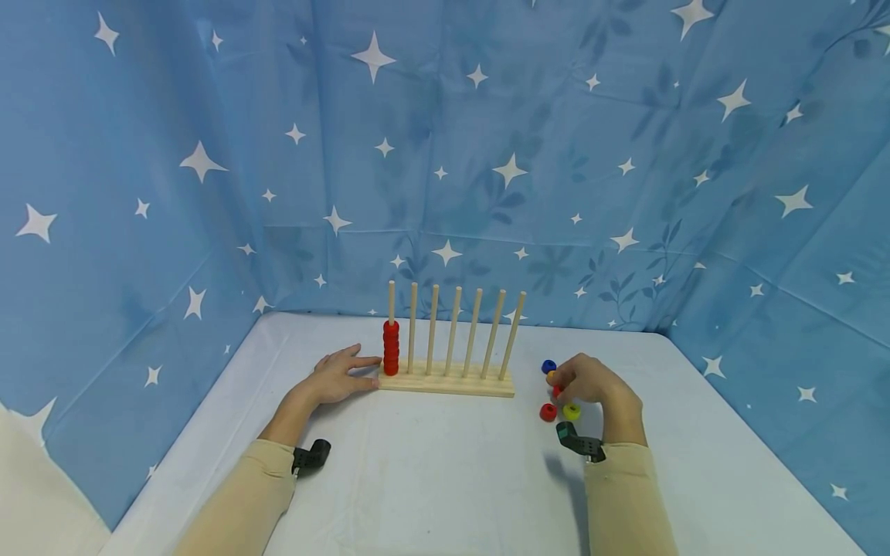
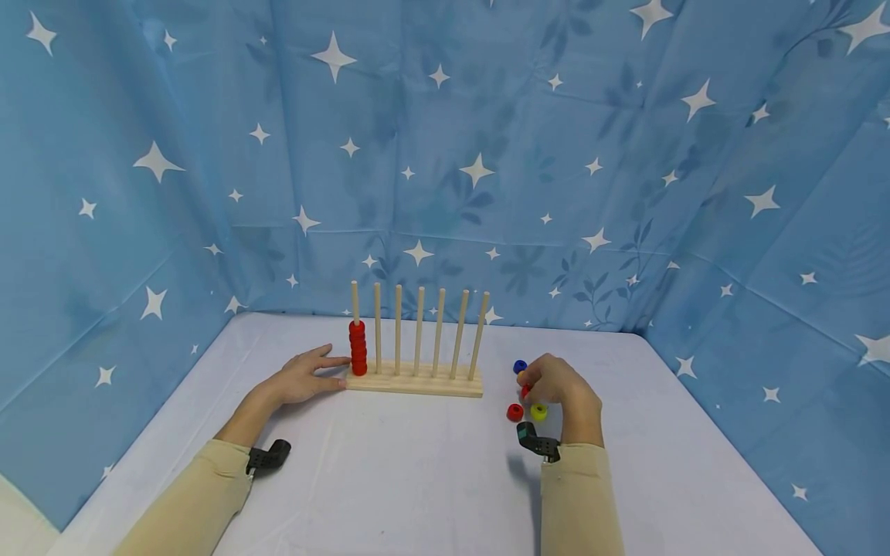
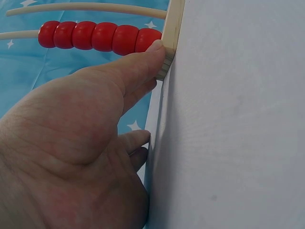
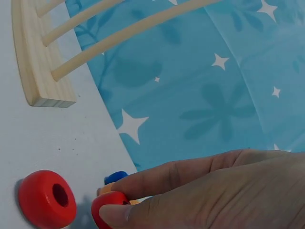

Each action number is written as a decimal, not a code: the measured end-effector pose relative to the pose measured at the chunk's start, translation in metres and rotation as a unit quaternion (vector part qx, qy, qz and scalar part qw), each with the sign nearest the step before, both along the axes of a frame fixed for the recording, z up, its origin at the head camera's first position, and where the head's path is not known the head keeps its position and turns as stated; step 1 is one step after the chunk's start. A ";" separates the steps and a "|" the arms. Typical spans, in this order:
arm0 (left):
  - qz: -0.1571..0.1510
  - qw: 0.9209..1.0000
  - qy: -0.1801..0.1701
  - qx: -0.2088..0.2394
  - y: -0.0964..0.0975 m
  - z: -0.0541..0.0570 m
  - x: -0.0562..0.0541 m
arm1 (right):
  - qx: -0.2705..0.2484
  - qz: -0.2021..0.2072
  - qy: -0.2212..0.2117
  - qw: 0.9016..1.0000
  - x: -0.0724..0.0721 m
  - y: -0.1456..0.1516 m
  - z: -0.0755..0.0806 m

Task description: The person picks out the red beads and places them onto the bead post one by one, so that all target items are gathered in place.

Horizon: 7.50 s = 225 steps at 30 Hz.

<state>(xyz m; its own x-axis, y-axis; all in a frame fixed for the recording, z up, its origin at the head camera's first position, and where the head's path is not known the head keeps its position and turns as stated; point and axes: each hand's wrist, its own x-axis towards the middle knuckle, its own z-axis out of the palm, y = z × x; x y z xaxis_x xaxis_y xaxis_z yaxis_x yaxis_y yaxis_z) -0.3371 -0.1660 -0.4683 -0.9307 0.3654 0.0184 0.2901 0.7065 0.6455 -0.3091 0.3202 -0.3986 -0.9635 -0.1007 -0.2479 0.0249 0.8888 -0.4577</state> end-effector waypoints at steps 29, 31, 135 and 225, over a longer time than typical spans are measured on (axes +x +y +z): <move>0.018 1.000 -0.015 -0.001 0.001 0.001 0.001 | -0.104 0.025 0.275 0.955 0.003 -0.040 0.037; 0.017 1.000 -0.014 -0.003 0.000 0.001 0.001 | -0.108 0.028 0.308 0.945 0.004 -0.045 0.038; 0.021 1.000 -0.015 -0.003 0.000 -0.002 0.000 | -0.282 0.178 0.473 0.816 -0.009 -0.228 0.069; 0.016 0.999 -0.028 -0.001 0.000 -0.001 0.002 | -0.100 0.148 0.402 0.898 -0.020 -0.271 0.082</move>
<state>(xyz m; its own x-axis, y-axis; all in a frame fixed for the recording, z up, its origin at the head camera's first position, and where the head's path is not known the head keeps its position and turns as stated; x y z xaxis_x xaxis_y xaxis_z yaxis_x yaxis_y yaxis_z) -0.3354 -0.1662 -0.4689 -0.9417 0.3345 -0.0346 0.2300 0.7158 0.6594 -0.3292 0.0494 -0.3165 -0.7467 -0.3474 0.5672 -0.6092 0.6994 -0.3737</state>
